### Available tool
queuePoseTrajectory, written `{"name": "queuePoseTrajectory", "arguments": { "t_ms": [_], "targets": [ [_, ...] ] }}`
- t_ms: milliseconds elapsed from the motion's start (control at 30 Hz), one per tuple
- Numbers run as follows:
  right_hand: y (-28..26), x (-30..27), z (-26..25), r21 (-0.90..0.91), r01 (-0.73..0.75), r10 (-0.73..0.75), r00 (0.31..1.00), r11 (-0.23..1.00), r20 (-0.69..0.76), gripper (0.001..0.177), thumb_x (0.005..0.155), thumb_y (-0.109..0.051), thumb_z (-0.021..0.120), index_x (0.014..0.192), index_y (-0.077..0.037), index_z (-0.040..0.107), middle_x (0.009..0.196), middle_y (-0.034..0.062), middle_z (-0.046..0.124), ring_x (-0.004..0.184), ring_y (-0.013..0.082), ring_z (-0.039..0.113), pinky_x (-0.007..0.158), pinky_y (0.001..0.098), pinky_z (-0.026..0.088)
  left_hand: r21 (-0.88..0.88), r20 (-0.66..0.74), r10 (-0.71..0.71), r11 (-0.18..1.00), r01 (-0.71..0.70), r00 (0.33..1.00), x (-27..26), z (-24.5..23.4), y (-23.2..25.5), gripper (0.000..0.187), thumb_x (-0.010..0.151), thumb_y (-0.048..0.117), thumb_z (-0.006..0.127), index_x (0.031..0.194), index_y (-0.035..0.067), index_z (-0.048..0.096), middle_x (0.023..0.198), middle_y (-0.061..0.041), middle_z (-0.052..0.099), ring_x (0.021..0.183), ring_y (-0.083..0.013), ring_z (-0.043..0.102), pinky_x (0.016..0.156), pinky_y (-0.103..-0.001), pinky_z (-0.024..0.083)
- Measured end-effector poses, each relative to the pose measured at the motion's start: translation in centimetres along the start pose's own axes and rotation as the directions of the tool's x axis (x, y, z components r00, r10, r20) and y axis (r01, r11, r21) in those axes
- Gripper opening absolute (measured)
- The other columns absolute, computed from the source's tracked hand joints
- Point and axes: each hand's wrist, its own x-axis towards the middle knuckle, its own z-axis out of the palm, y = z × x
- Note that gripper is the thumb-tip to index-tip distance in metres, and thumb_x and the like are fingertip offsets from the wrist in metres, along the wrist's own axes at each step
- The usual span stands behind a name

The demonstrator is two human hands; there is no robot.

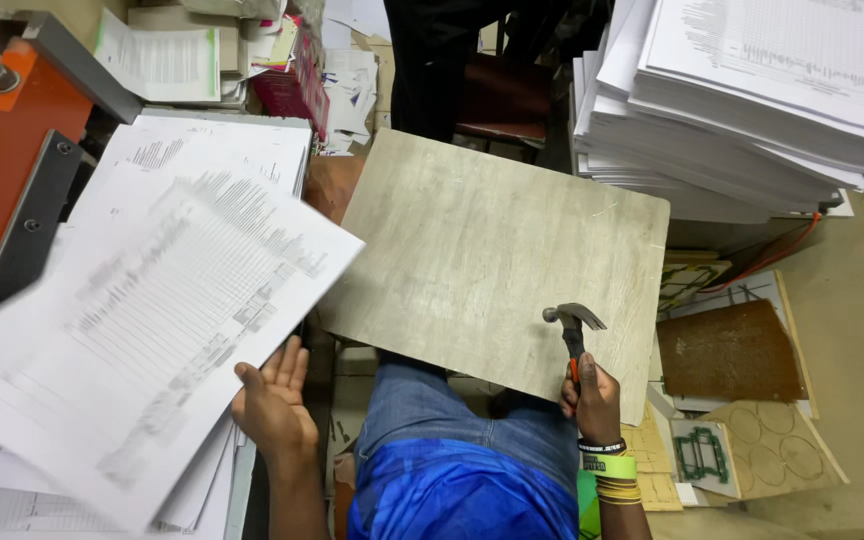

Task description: The person repeatedly hammers a sheet of paper on a small table using a hammer. Another person occasionally hands over new sheets of paper to be hammered. The person places the hammered sheets onto a stack on the table.

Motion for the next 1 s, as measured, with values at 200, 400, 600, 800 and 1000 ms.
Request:
{"name": "queuePoseTrajectory", "arguments": {
  "t_ms": [200,400,600,800,1000],
  "targets": [
    [0.9,-0.4,-1.9,-0.028,0.036,-0.034,0.998,0.999,0.055,0.052,0.113,-0.047,0.051,0.078,-0.008,0.048,0.056,0.0058,0.038,0.043,0.0159,0.036,0.039,0.0291,0.033,0.050,-0.101,-0.203,0.977,0.209,0.974,1.5,0.4,-0.1,0.074,0.115,0.048,0.027,0.148,-0.014,0.051,0.139,-0.028,0.072,0.125,-0.0411,0.075,0.102,-0.046,0.065],
    [2.5,-0.9,-2.9,0.007,-0.038,0.039,0.998,0.999,-0.052,0.052,0.112,-0.047,0.053,0.081,-0.005,0.055,0.054,0.0066,0.040,0.038,0.0197,0.041,0.037,0.0316,0.032,0.103,0.033,-0.250,0.964,0.245,0.968,3.8,-1.4,-7.3,0.067,0.115,0.056,0.041,0.132,-0.005,0.063,0.127,-0.031,0.075,0.107,-0.0421,0.076,0.082,-0.045,0.061],
    [2.0,-2.7,-3.6,0.062,0.014,-0.008,0.995,0.998,-0.100,0.051,0.111,-0.046,0.051,0.082,-0.004,0.055,0.055,0.0055,0.039,0.040,0.0162,0.038,0.038,0.0303,0.034,0.313,0.889,-0.056,0.800,-0.513,0.455,-7.9,24.4,-10.5,0.030,0.101,0.037,0.069,0.109,0.012,0.082,0.106,-0.001,0.083,0.104,-0.0174,0.079,0.092,-0.035,0.063],
    [1.8,-5.6,-6.2,0.087,-0.036,0.051,0.984,0.996,-0.172,0.049,0.111,-0.041,0.055,0.082,-0.002,0.056,0.057,0.0061,0.038,0.044,0.0164,0.034,0.042,0.0329,0.034,-0.293,0.955,-0.068,-0.065,-0.954,-0.289,-12.3,54.8,-20.2,0.075,0.108,0.048,0.067,0.166,0.012,0.035,0.177,-0.017,0.023,0.163,-0.0344,0.026,0.136,-0.056,0.023],
    [6.2,-8.4,-8.7,0.094,-0.077,0.101,0.950,0.993,-0.297,0.049,0.109,-0.041,0.059,0.079,-0.003,0.054,0.055,0.0070,0.036,0.042,0.0172,0.031,0.041,0.0366,0.033,-0.223,0.954,-0.234,-0.146,-0.964,-0.185,-6.9,61.7,-25.5,0.101,0.098,0.047,0.079,0.172,0.008,0.022,0.181,-0.015,0.019,0.166,-0.0330,0.016,0.135,-0.049,0.011]
  ]
}}
